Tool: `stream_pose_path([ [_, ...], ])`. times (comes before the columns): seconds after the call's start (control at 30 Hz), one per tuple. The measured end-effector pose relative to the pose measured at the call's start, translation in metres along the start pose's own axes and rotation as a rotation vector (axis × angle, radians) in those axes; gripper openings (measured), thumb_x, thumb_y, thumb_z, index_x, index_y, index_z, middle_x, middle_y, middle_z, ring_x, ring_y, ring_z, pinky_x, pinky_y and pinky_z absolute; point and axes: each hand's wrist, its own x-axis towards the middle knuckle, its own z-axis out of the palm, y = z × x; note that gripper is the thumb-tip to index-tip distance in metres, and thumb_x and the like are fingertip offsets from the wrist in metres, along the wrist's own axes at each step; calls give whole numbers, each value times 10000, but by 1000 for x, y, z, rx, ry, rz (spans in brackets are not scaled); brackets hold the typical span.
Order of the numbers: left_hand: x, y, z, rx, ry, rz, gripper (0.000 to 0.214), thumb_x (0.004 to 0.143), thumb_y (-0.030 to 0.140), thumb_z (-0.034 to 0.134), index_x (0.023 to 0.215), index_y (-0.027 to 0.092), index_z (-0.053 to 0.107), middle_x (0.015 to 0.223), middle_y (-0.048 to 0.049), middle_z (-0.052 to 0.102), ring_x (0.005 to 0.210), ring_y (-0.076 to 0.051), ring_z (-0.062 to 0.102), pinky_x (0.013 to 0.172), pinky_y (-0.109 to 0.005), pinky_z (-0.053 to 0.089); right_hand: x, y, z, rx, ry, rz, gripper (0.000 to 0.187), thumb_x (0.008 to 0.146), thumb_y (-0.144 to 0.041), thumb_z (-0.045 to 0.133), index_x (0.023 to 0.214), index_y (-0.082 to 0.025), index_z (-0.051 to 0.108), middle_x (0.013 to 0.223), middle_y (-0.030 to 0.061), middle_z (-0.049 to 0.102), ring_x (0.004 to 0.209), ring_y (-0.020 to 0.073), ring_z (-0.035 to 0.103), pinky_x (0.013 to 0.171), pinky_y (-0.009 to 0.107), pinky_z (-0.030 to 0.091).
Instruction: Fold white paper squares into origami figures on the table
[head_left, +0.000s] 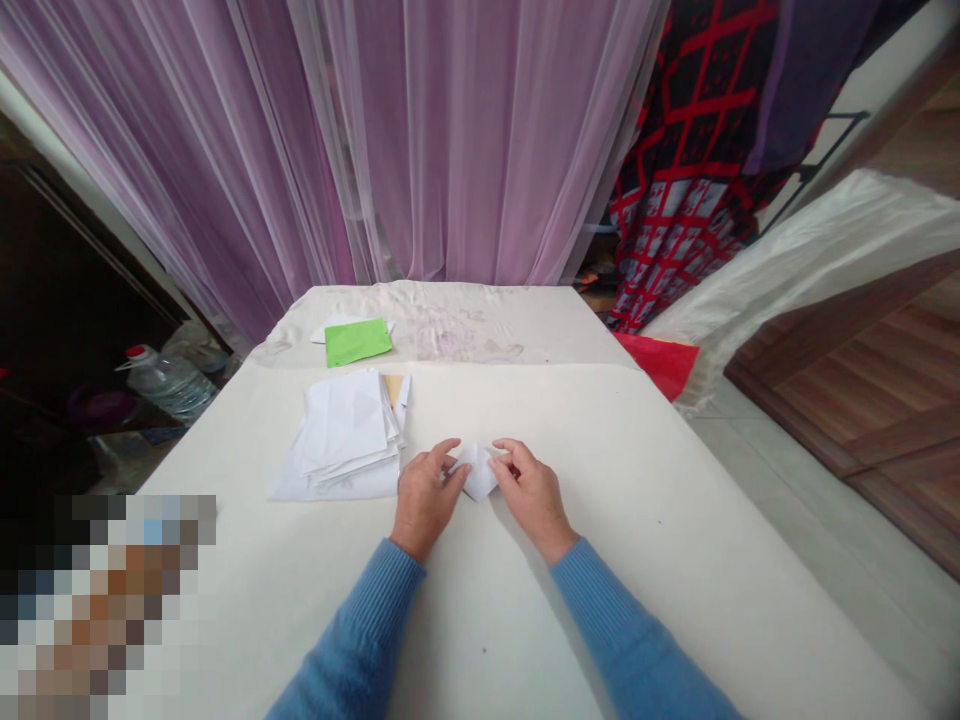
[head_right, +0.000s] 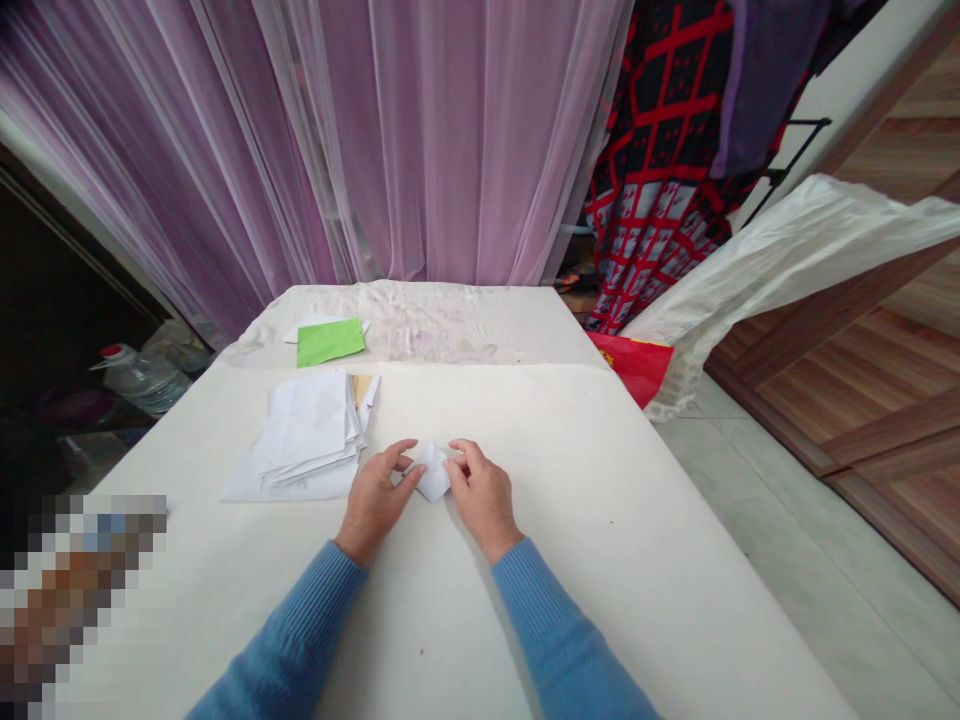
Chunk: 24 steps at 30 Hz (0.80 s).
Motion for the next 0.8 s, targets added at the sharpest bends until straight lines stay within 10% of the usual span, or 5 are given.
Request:
stream_pose_path([
  [0.27,-5,3,0,204,-41,235,304,853,198,585,1141,264,656,1231,-75,645,1151,-259,555,963,-436,430,7,15,4,-320,54,-103,193,885,-236,516,1042,-235,627,791,11,710,780,182,626,698,266,426],
  [0.8,-6,4,-3,251,-201,293,269,890,246,564,1106,331,702,1213,-36,684,1208,-276,549,1019,-520,383,2,4,1,-599,-225,-250,434,919,-283,456,1344,-251,539,1457,92,463,1380,309,315,1060,515,285],
])
